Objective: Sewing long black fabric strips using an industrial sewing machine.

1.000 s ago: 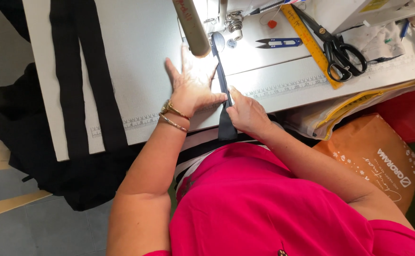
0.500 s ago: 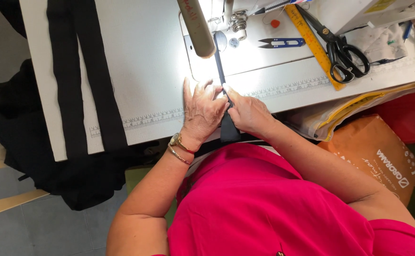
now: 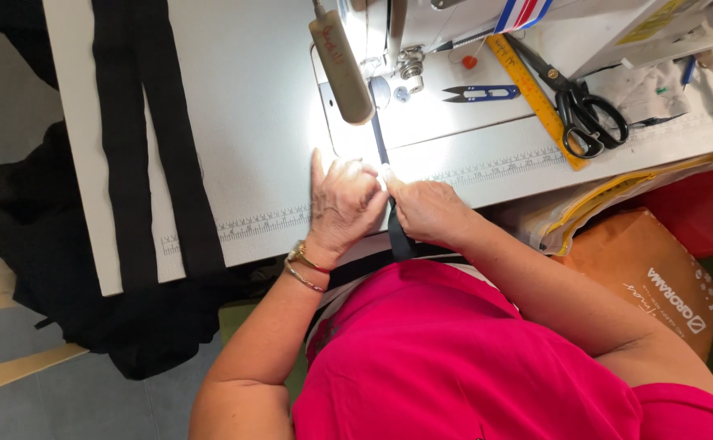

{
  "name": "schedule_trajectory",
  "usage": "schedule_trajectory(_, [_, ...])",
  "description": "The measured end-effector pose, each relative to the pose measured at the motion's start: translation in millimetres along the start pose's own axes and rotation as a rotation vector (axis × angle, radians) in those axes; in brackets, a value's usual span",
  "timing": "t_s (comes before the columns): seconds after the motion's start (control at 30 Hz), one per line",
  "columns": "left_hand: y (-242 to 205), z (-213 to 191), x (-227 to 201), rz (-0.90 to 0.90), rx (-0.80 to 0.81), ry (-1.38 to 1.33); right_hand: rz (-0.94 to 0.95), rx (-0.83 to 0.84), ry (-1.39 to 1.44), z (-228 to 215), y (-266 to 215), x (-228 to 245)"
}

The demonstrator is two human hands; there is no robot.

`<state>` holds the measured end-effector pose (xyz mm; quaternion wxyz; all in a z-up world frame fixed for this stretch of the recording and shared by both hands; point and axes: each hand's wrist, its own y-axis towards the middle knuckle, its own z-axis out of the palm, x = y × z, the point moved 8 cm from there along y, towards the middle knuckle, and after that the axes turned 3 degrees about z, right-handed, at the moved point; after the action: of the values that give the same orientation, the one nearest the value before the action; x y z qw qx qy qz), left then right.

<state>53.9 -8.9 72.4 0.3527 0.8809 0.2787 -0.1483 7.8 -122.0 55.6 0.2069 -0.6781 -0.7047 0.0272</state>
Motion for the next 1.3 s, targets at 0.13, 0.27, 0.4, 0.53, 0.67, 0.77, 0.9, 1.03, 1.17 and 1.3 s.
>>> schedule_trajectory(0.13, [28.1, -22.1, -8.2, 0.016, 0.052, 0.111, -0.005, 0.002, -0.009, 3.7, -2.3, 3.3])
schedule_trajectory(0.27, [33.3, -12.9, -6.7, 0.134, 0.160, 0.206, 0.013, -0.004, 0.047, 4.0, 1.2, 3.1])
schedule_trajectory(0.4, [31.9, -7.1, -4.1, 0.162, 0.201, 0.177, 0.003, -0.058, 0.037, 9.6, -1.1, 5.3])
schedule_trajectory(0.53, [33.8, -9.5, -0.9, 0.158, 0.218, 0.147, 0.016, -0.047, 0.038, 5.9, -0.7, 7.8])
schedule_trajectory(0.67, [32.3, -7.8, 5.9, 0.130, 0.237, 0.127, 0.003, -0.075, 0.003, -4.2, -6.1, 17.6])
schedule_trajectory(0.77, [34.1, 2.2, 19.8, 0.131, 0.241, 0.111, -0.018, -0.096, 0.003, -12.2, 1.4, 15.2])
schedule_trajectory(0.9, [47.8, 3.5, 33.6, 0.138, 0.220, 0.105, -0.005, -0.120, 0.052, -15.8, 23.6, 1.8])
schedule_trajectory(1.03, [66.1, -11.1, 31.5, 0.030, 0.183, 0.046, -0.004, -0.120, 0.078, -22.7, 30.1, -0.4])
schedule_trajectory(1.17, [59.7, 9.2, 61.7, -0.015, 0.268, 0.013, 0.010, -0.086, 0.105, -16.6, 42.5, -7.1])
schedule_trajectory(1.3, [65.3, 19.5, 84.9, 0.058, 0.224, 0.038, 0.122, -0.039, 0.184, -30.7, 59.6, -13.8])
